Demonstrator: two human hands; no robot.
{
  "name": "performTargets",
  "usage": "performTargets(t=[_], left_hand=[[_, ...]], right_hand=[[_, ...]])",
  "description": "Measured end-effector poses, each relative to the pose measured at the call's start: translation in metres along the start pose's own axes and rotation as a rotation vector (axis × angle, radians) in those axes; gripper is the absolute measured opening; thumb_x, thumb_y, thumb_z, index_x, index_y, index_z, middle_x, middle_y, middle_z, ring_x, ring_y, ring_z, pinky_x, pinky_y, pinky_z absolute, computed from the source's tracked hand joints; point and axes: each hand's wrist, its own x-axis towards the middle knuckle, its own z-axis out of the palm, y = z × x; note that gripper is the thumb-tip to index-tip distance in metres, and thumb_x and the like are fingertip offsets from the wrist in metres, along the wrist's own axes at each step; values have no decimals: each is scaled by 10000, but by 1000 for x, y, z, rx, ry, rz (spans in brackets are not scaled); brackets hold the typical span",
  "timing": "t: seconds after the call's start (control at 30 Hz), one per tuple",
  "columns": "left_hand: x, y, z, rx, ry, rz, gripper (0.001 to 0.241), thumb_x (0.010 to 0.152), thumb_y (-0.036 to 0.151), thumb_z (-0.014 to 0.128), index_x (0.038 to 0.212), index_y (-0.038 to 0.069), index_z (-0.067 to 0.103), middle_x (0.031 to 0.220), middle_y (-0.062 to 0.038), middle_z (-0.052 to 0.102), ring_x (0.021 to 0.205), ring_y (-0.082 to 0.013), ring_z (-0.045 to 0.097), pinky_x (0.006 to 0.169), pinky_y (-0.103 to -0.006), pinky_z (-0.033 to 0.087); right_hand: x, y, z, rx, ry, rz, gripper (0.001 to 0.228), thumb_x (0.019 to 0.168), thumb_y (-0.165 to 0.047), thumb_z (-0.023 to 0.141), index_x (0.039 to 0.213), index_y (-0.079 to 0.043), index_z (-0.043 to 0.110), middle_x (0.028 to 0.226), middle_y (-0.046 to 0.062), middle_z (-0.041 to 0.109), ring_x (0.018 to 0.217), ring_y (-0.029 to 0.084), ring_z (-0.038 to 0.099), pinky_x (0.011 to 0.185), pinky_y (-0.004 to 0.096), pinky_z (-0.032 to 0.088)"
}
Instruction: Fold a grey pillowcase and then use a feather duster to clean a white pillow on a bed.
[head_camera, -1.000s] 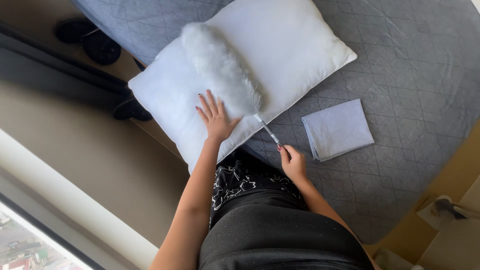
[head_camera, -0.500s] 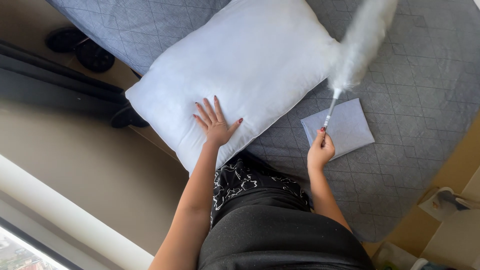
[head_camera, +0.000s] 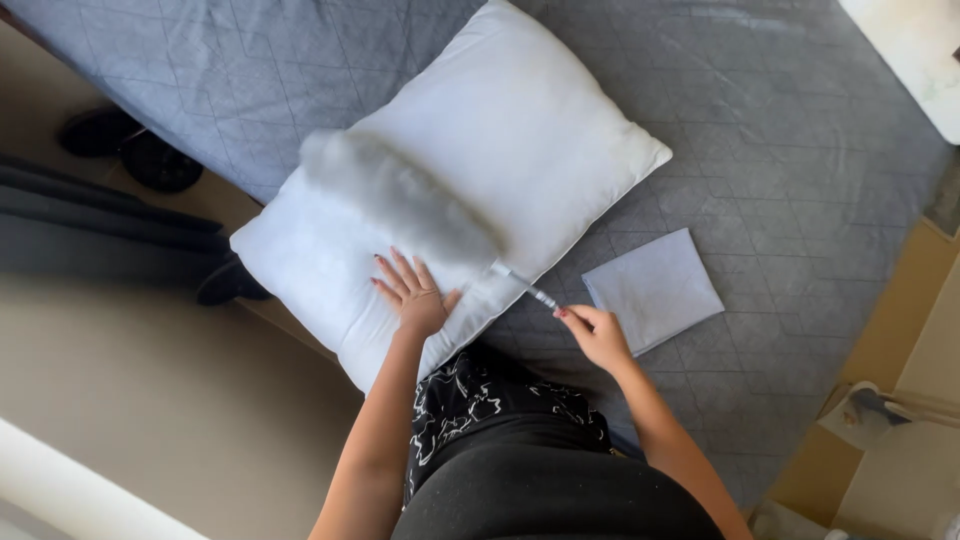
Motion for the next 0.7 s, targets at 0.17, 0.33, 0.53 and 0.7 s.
performTargets(t=[0.17, 0.33, 0.53, 0.7], left_hand=[[0, -3, 5, -316, 441, 64, 1297, 827, 883, 426, 1605, 15, -143, 1628, -337, -243, 1435, -540, -344, 1090, -746, -188], [6, -3, 1, -308, 430, 67, 1322, 814, 903, 414, 1601, 8, -157, 1625, -342, -257, 1435, -540, -348, 1086, -748, -192], [15, -4, -4, -307, 304, 46, 1328, 809, 913, 395, 1598, 8, -172, 1625, -329, -275, 1428, -543, -362, 1083, -746, -199], [9, -3, -12, -309, 239, 31, 1309, 821, 906, 385, 1596, 10, -174, 1627, -324, -274, 1423, -548, -369, 1085, -737, -206]], right_hand=[[52, 27, -15, 400, 267, 217, 268, 1035, -233, 635, 1198, -38, 722, 674, 3, 609, 590, 65, 561, 531, 227, 416], [79, -52, -10, 82, 547, 51, 283, 1052, -224, 624, 1222, -22, 726, 738, 75, 679, 626, 119, 643, 576, 285, 486], [65, -100, 41, -130, 425, -116, 315, 1033, -233, 626, 1257, -30, 716, 807, 180, 715, 693, 180, 684, 610, 329, 512], [51, -104, 55, -168, 88, -247, 296, 999, -214, 687, 1243, -60, 754, 830, 177, 724, 667, 159, 717, 617, 299, 507]])
